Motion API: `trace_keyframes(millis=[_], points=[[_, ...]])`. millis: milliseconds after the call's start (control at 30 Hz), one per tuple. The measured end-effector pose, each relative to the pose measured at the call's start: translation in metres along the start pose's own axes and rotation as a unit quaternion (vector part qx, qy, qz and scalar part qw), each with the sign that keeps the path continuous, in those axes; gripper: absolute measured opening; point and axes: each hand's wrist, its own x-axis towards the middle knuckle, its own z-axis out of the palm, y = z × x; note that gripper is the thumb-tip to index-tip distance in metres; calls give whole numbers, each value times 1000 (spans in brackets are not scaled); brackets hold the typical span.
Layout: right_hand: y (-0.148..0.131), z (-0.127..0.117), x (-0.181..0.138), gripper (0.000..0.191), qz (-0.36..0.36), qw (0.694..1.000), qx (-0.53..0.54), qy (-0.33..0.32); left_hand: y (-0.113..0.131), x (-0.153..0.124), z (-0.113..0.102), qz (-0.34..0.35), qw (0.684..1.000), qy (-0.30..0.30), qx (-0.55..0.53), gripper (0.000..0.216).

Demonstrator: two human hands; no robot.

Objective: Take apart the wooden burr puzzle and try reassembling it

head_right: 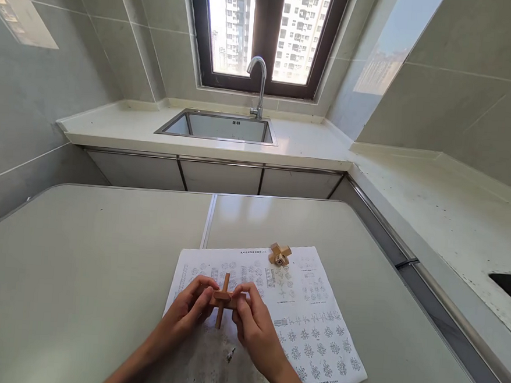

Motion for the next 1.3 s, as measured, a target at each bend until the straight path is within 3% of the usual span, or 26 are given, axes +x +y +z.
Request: trace_keyframes(millis=[100, 333, 700, 867, 1100, 1300], points=[[6, -1, 8, 46, -7, 999, -29, 16, -3, 2, -2, 9, 999, 25, 18, 45], [17, -7, 19, 52, -4, 999, -49, 20, -8, 5, -5, -1, 994, 50, 97, 41], [25, -8, 24, 50, 1, 1000, -24, 20, -14, 8, -6, 107, 960, 149, 211, 15], [22, -7, 24, 51, 6, 1000, -24, 15, -10, 7, -9, 89, 972, 118, 184, 11], [19, -4, 24, 51, -3, 1000, -19, -4, -12, 6, -12, 180, 943, 62, 273, 19], [18, -4, 20, 49, 0, 998, -62, 1, -16, 7, -14, 178, 941, 79, 277, 15]])
